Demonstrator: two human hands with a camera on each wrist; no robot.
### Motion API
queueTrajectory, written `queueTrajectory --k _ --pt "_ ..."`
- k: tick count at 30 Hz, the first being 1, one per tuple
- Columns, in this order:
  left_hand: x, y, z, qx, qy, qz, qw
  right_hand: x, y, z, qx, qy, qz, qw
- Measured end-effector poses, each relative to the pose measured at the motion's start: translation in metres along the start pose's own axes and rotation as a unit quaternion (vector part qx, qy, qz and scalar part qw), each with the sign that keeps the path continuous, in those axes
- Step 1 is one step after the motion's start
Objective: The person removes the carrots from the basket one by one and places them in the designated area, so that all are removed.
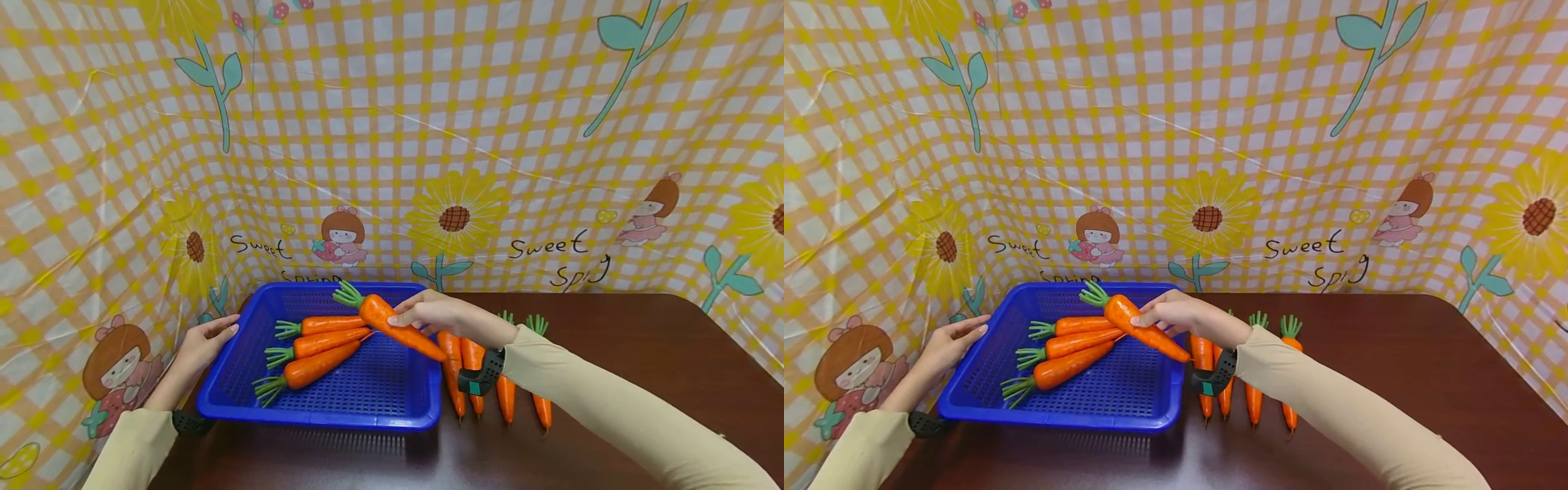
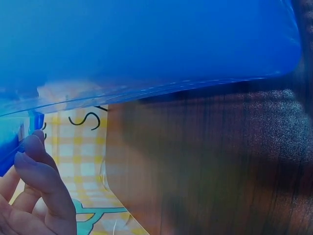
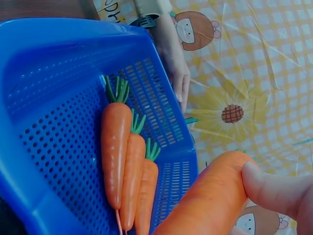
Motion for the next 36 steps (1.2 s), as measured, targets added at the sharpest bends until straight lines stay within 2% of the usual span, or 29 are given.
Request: queueTrajectory --k 12,20,28,36 --pt "-0.003 0.001 -0.002 -0.004 -0.006 -0.001 1.0000 -0.006 0.014 -0.016 -0.016 0.006 0.014 1.000" --pt "-0.002 0.000 -0.003 0.010 -0.003 -0.014 0.9998 -0.008 0.023 -0.025 -0.025 0.019 0.006 0.999" --pt "0.003 -0.001 -0.004 0.009 0.000 -0.004 1.0000 -0.010 0.030 -0.036 -0.037 0.029 0.025 0.999" --pt "-0.002 0.000 -0.003 0.005 -0.010 -0.008 0.9999 -0.016 0.039 -0.045 -0.035 0.037 0.043 0.998"
Point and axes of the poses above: each hand's wrist, its own z-axis towards the middle knuckle, its own y-axis out of the back of the hand, x = y × z, the point moved 9 cm from there along z, towards the middle knuckle, and after that the axes turned 12 degrees about z, right-handed, at the moved point
